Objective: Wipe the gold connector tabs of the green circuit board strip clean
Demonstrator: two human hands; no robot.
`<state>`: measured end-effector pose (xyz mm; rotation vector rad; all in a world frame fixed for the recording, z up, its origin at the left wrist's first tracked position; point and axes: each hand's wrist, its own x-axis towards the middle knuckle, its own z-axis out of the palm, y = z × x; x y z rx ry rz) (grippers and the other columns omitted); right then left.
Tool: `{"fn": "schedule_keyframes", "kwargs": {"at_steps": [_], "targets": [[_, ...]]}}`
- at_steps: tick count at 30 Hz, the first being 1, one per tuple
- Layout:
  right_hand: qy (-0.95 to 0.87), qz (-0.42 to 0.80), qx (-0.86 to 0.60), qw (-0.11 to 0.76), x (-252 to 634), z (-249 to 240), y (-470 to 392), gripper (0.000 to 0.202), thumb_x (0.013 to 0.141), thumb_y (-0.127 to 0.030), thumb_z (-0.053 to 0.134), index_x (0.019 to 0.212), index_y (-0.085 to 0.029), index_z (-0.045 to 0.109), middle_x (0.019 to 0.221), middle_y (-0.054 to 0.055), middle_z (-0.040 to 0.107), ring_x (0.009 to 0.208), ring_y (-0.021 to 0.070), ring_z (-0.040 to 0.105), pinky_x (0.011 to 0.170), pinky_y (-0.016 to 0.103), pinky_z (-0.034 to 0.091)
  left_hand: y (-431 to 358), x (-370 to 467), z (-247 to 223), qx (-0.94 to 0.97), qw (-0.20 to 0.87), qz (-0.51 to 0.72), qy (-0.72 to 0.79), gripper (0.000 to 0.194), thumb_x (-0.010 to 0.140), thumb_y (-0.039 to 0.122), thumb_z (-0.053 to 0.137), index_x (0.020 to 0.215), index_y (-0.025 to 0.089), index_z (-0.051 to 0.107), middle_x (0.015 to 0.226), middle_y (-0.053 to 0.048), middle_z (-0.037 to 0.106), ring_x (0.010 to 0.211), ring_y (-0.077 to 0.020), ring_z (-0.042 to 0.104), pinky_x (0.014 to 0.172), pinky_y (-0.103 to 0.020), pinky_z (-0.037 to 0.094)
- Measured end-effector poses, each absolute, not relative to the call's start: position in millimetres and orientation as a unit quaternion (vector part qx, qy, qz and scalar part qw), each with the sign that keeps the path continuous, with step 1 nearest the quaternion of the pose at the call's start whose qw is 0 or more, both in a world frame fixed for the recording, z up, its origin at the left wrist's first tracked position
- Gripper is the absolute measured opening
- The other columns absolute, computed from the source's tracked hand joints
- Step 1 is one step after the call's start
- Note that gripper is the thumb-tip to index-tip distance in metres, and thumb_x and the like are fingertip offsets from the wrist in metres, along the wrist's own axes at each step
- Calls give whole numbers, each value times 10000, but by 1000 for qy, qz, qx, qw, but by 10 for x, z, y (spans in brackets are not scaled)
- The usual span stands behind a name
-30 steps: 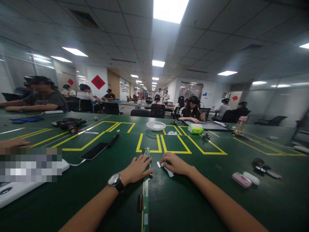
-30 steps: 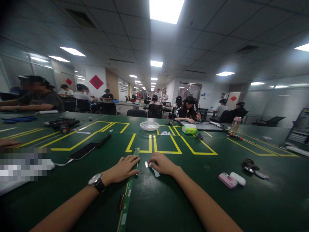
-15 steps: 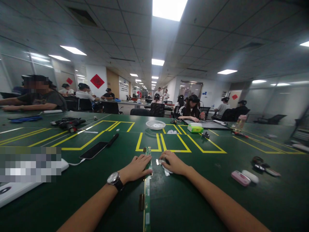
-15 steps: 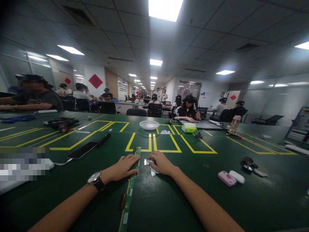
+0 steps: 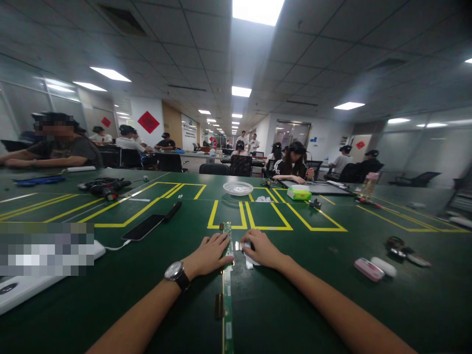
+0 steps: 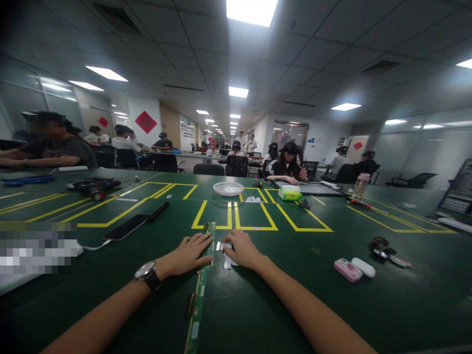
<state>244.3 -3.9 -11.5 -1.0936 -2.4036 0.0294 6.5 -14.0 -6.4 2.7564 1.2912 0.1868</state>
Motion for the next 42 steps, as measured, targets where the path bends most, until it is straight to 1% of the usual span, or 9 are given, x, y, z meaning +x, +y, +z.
{"fn": "schedule_keyframes", "kwargs": {"at_steps": [12,17,23,26,30,36,42], "targets": [[-886,6,-396,242,2400,-101,-69,176,863,-270,565,1013,-204,631,1030,70,586,985,198,526,856,340,378,-151,89,-74,905,44,63,420,693,928,650,240,1466,215,249,1522,-108,235,1362,-320,205,1031,-522,223],[-886,4,-398,238,2389,-91,-86,178,869,-279,560,1011,-204,637,1026,72,586,982,199,529,848,339,378,-134,88,-86,905,54,58,418,687,928,650,235,1473,232,226,1536,-99,197,1366,-325,188,1030,-530,213],[-889,15,-384,249,2399,-90,-80,180,869,-269,565,1016,-216,654,1035,66,589,993,196,532,854,336,381,-149,98,-55,906,61,52,416,653,940,620,245,1477,249,213,1539,-85,193,1371,-326,186,1026,-539,218],[-893,21,-374,250,2408,-97,-54,175,858,-252,578,1006,-219,666,1018,63,595,980,192,539,854,333,388,-146,107,-51,909,64,53,408,633,952,592,243,1480,246,197,1539,-86,193,1379,-314,180,1029,-540,214],[-899,28,-360,247,2416,-91,-29,190,855,-234,580,1022,-224,669,1004,57,598,963,183,547,854,323,397,-123,120,-67,915,63,46,396,622,965,562,236,1482,221,185,1545,-103,157,1398,-286,146,1047,-506,199],[-898,27,-362,249,2411,-97,-27,180,856,-247,578,1012,-223,665,997,54,596,965,187,544,863,333,398,-127,139,-86,912,68,44,403,616,969,548,234,1483,212,182,1546,-112,140,1405,-284,134,1057,-503,189],[-896,30,-368,246,2412,-114,-23,179,861,-258,574,1008,-228,672,1041,56,595,986,193,538,874,342,389,-140,158,-88,908,76,44,409,620,967,548,239,1478,200,195,1546,-123,131,1410,-273,118,1060,-513,184]]}}
